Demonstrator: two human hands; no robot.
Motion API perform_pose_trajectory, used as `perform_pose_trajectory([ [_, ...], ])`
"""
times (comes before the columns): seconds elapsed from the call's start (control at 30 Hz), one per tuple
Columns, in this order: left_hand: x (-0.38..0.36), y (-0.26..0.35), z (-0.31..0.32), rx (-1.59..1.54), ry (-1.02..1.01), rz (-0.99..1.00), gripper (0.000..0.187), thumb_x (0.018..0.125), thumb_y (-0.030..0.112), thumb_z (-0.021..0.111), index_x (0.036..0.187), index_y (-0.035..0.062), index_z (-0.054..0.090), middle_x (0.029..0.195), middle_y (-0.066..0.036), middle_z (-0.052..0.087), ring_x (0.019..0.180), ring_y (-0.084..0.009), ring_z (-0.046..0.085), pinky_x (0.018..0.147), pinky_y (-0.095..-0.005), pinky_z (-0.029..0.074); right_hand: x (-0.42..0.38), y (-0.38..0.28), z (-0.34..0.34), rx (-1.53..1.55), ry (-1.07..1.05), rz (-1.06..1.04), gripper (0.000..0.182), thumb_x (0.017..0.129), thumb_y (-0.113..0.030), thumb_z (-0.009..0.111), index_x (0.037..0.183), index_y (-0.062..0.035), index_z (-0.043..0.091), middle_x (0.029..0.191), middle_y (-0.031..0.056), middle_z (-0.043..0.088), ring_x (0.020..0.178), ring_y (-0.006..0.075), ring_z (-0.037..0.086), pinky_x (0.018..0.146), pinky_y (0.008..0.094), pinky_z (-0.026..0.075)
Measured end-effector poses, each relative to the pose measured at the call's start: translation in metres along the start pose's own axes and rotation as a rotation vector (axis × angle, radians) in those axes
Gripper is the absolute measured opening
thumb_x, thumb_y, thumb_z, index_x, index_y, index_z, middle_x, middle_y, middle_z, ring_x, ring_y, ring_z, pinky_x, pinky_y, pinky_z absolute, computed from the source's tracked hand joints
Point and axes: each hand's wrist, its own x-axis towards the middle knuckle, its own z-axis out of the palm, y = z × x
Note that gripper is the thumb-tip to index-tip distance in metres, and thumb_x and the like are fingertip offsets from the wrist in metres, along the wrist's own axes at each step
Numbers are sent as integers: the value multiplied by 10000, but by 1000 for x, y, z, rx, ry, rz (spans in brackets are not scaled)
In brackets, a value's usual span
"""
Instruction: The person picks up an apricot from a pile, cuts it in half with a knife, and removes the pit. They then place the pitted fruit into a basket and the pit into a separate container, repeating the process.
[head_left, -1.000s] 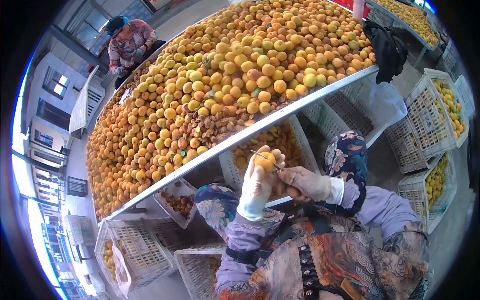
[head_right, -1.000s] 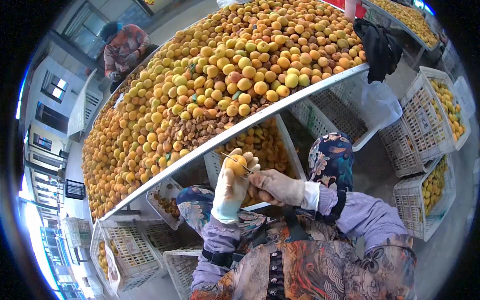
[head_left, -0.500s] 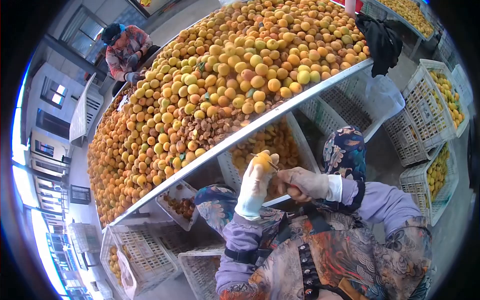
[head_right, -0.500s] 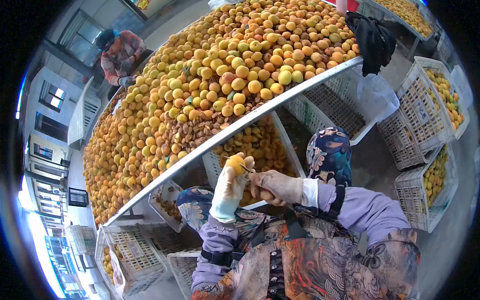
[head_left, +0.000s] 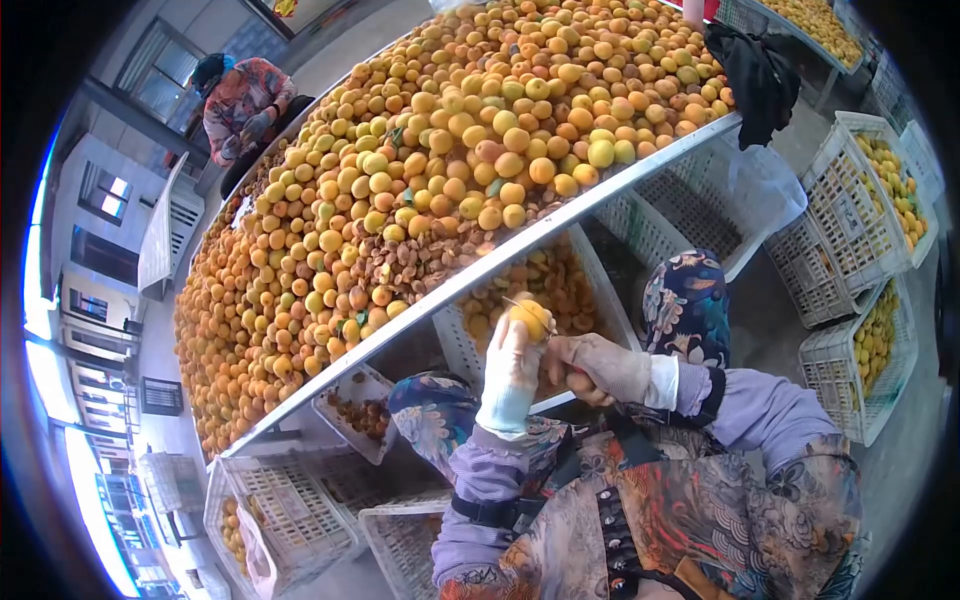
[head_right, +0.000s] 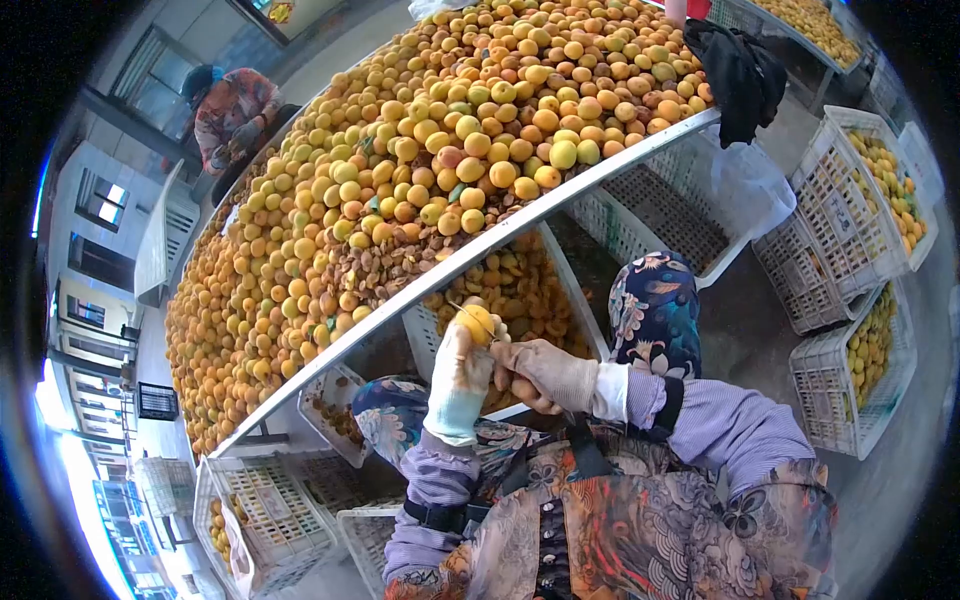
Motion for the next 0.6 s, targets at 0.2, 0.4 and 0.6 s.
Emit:
perform_pose_trajectory([
  [0.2,-4,6,27,-291,77,-71,534,925,441,486,1236,7,467,1099,-138,562,998,-251,552,940,-356,431,6,7,1,-152,66,-162,457,953,-483,387,813,-73,536,480,-37,360,350,69,294,326,218,233],
  [0.4,-3,-3,18,-234,150,-201,454,932,459,466,1170,72,463,1021,-107,577,919,-212,573,771,-342,505,11,19,1,-44,134,-29,464,944,-515,383,794,-98,520,470,-34,359,338,77,301,315,226,231],
  [0.6,6,4,23,310,256,10,330,942,341,501,1108,56,488,902,-88,599,789,-149,591,708,-257,496,12,8,-2,249,-121,47,494,925,-572,355,787,-112,473,465,-50,283,327,66,258,295,220,206],
])
